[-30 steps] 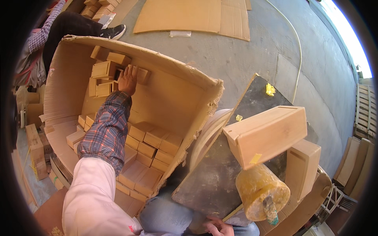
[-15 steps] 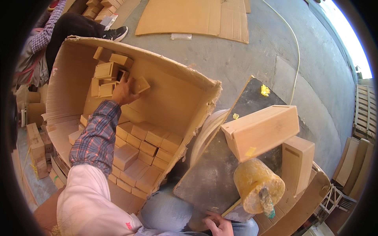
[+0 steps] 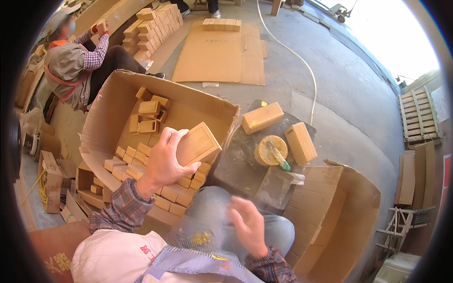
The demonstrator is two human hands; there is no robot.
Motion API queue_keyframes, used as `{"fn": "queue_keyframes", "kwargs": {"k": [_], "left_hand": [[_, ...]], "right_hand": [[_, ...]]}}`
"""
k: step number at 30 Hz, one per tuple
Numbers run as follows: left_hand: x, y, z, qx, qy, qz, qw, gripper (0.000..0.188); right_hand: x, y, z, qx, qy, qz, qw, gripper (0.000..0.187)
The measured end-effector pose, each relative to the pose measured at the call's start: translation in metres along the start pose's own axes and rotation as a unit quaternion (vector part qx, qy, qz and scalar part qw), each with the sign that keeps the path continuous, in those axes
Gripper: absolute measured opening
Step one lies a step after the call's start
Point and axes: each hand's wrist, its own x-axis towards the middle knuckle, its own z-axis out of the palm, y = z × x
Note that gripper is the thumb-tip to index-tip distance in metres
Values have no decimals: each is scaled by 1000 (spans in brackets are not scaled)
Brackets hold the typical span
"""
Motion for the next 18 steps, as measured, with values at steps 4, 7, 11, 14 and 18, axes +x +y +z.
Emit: {"fn": "queue_keyframes", "kwargs": {"k": [4, 7, 11, 14, 18], "left_hand": [[-58, 68, -13, -16, 20, 15, 1000, 83], [-92, 102, -13, 1, 36, 20, 999, 90], [-126, 115, -27, -74, 7, 65, 995, 82], [-136, 109, -36, -287, -90, -14, 954, 72], [-145, 108, -31, -389, -136, -85, 907, 69]], "right_hand": [[-10, -17, 39, 137, 5, -84, 987, 55], [-23, -24, 49, 184, 20, -117, 976, 55], [-50, -27, 37, 195, 33, -113, 974, 49], [-68, -25, 28, 195, 27, -81, 977, 46], [-80, -22, 28, 185, 21, -90, 978, 46]]}}
